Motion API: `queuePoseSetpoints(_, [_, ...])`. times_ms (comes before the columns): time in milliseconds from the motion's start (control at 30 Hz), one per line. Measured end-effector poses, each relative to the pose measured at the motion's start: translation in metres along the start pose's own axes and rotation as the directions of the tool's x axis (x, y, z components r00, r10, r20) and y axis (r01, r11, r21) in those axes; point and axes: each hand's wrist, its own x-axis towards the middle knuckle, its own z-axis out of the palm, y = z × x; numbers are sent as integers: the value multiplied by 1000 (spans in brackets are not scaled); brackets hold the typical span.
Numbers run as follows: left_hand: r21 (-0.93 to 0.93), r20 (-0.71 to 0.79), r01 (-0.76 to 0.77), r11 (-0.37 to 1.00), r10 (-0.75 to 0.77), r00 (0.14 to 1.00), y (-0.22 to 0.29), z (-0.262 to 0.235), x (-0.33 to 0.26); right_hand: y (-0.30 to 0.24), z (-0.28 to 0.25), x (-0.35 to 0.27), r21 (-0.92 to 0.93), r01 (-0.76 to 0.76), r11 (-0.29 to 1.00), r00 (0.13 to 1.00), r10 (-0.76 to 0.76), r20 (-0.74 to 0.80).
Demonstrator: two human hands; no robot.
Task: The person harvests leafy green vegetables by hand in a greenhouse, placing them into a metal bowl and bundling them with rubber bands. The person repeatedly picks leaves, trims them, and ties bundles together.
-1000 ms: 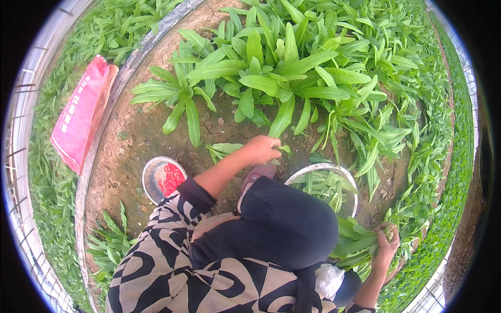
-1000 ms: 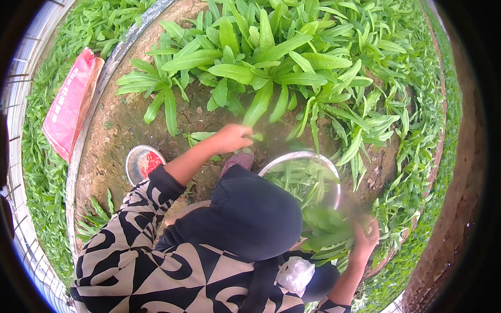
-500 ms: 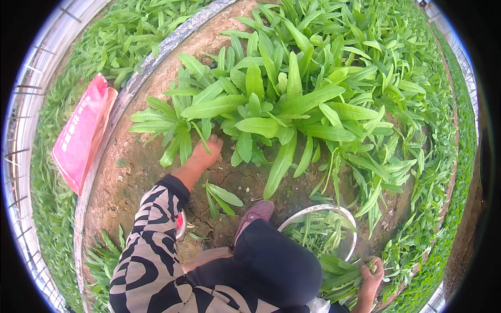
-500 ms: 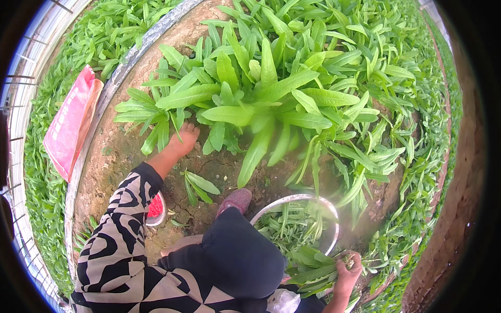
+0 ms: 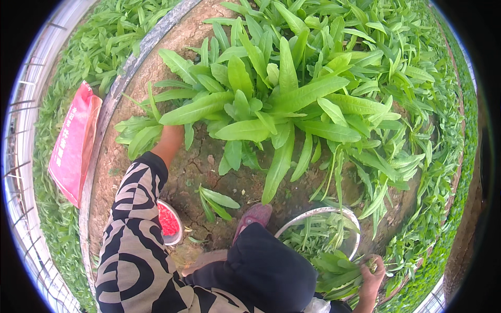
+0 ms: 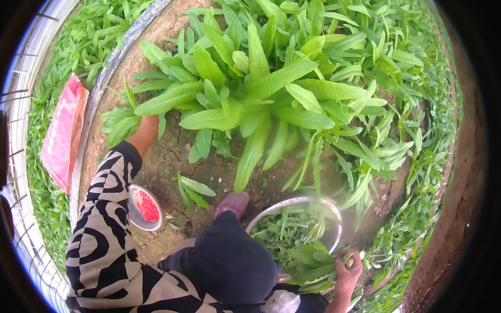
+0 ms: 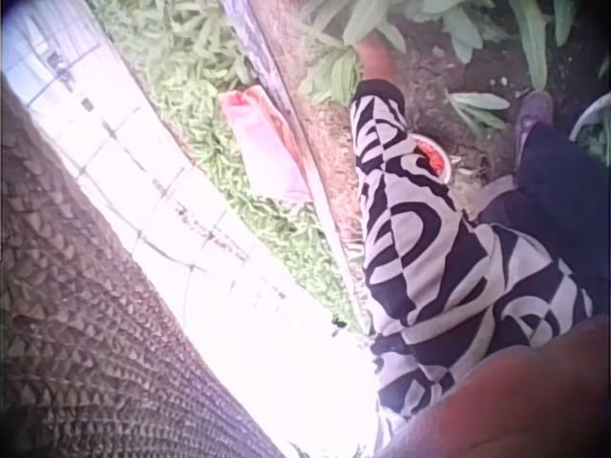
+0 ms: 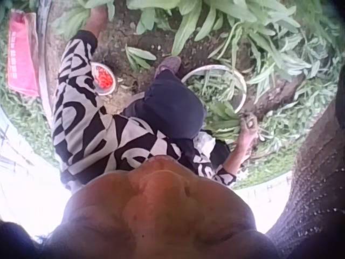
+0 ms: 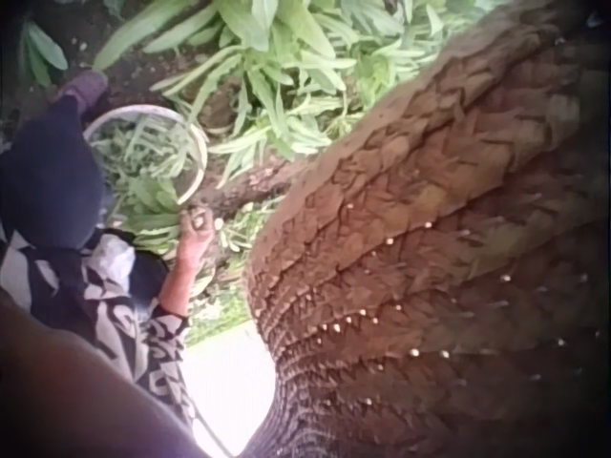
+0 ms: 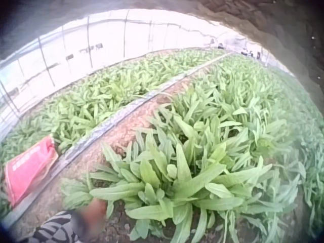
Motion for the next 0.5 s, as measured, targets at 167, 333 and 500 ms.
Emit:
queuePoseSetpoints(167, [-155,6,134,979,-135,991,17,24,29,3,1,2,56,-36,998,999,36,-1])
queuePoseSetpoints(333, [-525,69,260,810,-264,962,0,9,15,-2,4,6,82,-43,996,999,43,6])
queuePoseSetpoints(500, [-676,64,259,690,-296,953,-13,-24,10,4,5,-3,32,-45,998,999,46,-24])
